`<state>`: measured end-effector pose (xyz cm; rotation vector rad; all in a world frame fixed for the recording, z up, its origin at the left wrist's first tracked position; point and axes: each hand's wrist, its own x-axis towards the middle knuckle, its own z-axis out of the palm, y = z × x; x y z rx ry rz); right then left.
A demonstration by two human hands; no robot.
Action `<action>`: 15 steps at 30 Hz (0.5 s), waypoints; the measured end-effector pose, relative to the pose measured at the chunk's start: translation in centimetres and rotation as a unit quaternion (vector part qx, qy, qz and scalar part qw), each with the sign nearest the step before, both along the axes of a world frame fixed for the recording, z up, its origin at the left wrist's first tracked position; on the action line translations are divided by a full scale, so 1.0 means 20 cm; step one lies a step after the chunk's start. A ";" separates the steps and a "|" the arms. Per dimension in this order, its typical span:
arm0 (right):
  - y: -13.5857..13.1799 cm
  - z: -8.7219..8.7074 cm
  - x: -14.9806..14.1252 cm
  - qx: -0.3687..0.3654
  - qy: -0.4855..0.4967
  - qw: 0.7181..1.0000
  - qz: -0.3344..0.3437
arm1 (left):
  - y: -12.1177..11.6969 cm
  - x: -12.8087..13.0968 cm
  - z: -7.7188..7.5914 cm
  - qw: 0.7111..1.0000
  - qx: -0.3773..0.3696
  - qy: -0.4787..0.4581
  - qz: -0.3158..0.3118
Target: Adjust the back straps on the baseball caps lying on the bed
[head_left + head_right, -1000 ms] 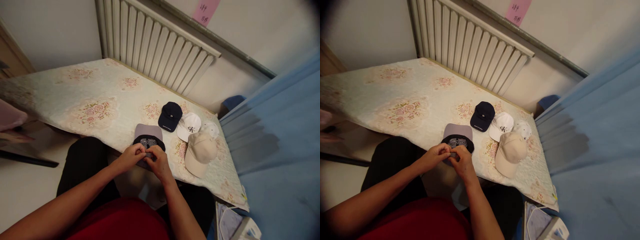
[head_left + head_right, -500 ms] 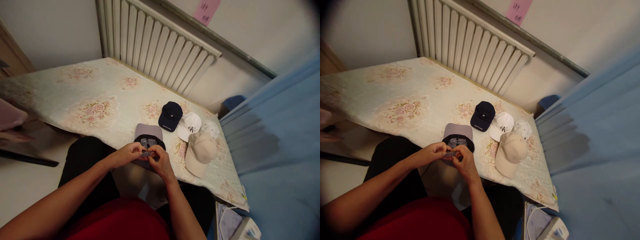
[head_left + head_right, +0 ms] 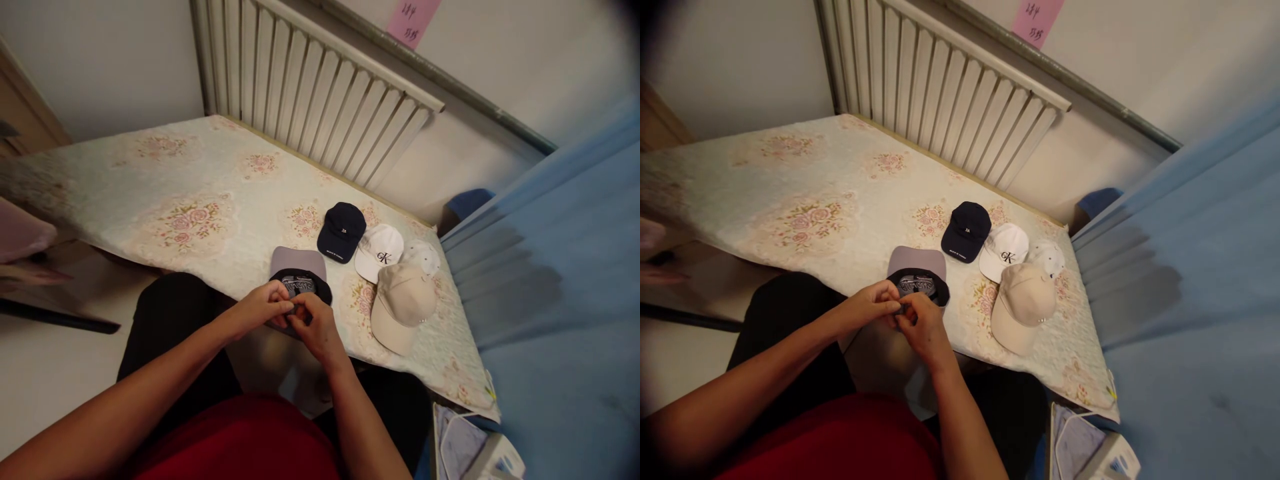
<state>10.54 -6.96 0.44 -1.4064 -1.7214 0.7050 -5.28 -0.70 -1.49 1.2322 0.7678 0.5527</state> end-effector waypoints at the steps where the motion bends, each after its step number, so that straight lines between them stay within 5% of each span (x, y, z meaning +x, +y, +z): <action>1: 0.00 0.00 0.00 -0.004 -0.001 1.000 0.000 | 0.00 0.00 0.00 1.000 0.003 0.006 0.003; 15: 0.02 -0.08 0.08 0.025 -0.137 0.990 0.010 | 0.01 -0.02 -0.05 1.000 0.012 -0.016 0.002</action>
